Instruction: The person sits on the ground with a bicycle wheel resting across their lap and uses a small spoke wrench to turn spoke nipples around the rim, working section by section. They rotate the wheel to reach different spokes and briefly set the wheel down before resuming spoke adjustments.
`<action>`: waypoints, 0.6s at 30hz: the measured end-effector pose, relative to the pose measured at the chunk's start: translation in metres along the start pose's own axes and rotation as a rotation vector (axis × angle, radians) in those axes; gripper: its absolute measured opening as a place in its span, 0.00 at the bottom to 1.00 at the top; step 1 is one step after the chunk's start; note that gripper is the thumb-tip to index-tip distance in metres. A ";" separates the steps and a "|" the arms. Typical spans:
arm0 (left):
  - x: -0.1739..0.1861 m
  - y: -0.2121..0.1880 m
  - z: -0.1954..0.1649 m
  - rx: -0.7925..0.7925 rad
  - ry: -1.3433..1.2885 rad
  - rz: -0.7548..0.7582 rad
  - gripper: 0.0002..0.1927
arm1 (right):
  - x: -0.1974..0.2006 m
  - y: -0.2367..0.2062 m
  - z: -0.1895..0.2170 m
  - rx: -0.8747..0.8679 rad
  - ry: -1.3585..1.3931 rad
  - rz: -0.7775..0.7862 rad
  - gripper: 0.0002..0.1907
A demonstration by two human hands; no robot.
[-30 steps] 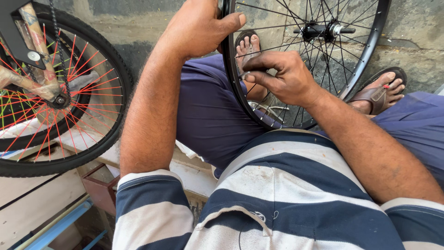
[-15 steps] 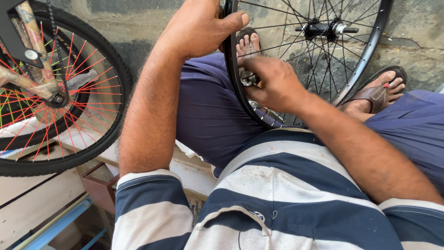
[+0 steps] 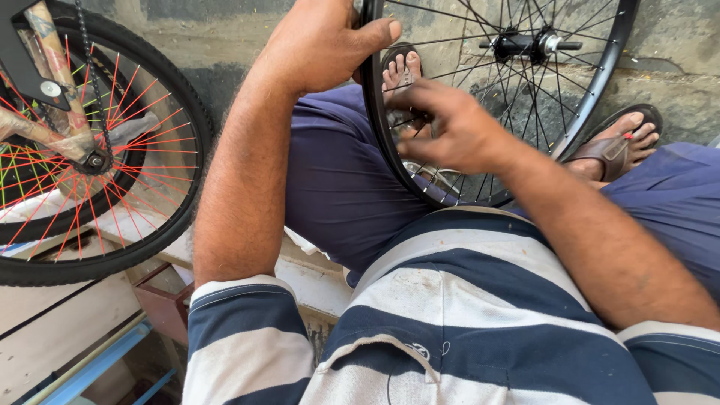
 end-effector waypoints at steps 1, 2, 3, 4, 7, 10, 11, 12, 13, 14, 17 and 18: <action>0.001 0.000 -0.002 -0.027 -0.001 -0.010 0.21 | 0.007 0.001 0.001 0.018 0.139 0.029 0.16; 0.002 0.000 -0.003 -0.052 -0.004 -0.023 0.20 | 0.008 0.003 -0.001 -0.067 0.201 0.033 0.14; 0.003 0.000 -0.003 -0.077 -0.003 -0.039 0.19 | 0.008 0.004 -0.004 -0.149 0.264 0.037 0.12; 0.006 0.000 -0.006 -0.154 0.031 -0.076 0.19 | 0.006 0.005 -0.007 -0.231 0.327 0.039 0.10; 0.005 -0.001 -0.009 -0.202 0.068 -0.082 0.20 | -0.010 0.002 -0.012 -0.317 -0.122 0.024 0.21; 0.001 -0.001 -0.003 -0.007 0.008 0.005 0.20 | -0.010 -0.002 -0.009 -0.098 -0.176 -0.002 0.22; 0.002 -0.001 -0.005 -0.027 0.002 -0.012 0.20 | -0.008 -0.003 -0.011 -0.085 -0.022 0.010 0.18; 0.003 -0.001 -0.006 -0.049 -0.006 -0.030 0.20 | -0.001 -0.004 -0.013 -0.072 0.130 0.022 0.13; 0.004 0.000 -0.007 -0.072 0.001 -0.034 0.20 | 0.003 -0.004 -0.014 -0.058 0.281 0.038 0.09; 0.004 -0.001 -0.008 -0.092 0.008 -0.041 0.20 | 0.000 -0.004 -0.017 -0.112 0.258 0.031 0.10; 0.008 -0.001 -0.015 -0.278 0.075 -0.122 0.19 | -0.006 -0.003 -0.020 -0.197 0.067 0.022 0.14; 0.009 -0.002 -0.018 -0.361 0.103 -0.154 0.19 | -0.011 -0.002 -0.017 -0.181 -0.081 0.027 0.16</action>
Point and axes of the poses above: each hand's wrist, its own y-axis towards the middle knuckle, its own x-axis out of the back of the hand, z = x × y, the point moved 4 cm from there along y, towards the middle knuckle, and after that the axes turned 7 degrees about -z, right-handed, at the moved point
